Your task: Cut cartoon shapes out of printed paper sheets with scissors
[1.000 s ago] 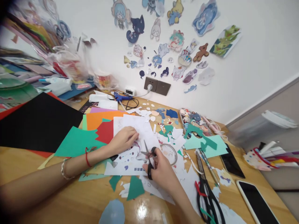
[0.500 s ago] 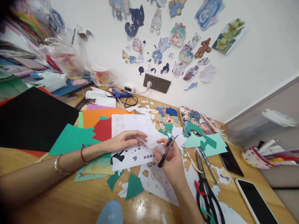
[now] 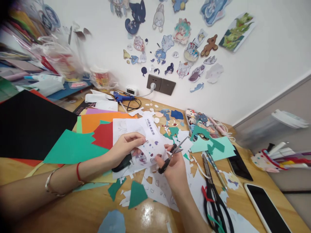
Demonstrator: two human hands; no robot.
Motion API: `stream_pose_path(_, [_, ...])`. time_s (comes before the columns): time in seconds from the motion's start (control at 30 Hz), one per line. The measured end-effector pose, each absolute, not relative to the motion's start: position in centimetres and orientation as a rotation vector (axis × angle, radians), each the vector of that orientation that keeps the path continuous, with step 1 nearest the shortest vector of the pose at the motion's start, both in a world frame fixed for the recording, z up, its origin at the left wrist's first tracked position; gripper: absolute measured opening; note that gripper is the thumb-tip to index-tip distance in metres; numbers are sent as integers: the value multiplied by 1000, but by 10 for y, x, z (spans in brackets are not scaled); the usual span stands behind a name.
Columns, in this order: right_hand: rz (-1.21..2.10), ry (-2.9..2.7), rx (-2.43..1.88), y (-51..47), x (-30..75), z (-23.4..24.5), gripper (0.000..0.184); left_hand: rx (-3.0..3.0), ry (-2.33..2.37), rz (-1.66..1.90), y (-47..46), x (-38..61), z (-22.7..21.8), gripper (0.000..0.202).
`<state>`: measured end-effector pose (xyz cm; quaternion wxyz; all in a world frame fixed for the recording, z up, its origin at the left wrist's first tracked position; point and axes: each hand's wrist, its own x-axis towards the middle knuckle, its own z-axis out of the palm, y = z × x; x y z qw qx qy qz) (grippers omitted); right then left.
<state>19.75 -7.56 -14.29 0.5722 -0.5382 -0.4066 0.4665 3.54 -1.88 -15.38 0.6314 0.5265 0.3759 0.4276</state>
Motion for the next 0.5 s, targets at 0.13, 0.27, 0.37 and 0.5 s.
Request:
stream_pose_path(0.13, [949,-861,-1240,-73,200,-141,44,1110,827,940,-18,34,-157,17])
stream_pose_path(0.27, [886,-845,-1190,-71,202,-140,43,1072,795,882,-16,33,-162,15])
stream_pose_path(0.37, [898,-848,-1178,-71,202,-140,42,1065,797,867,-16,33,-162,16])
stream_pose_path(0.5, [900,-847,-1182,-71,201,-140,42,1094,831,839,-18,33,-158,23])
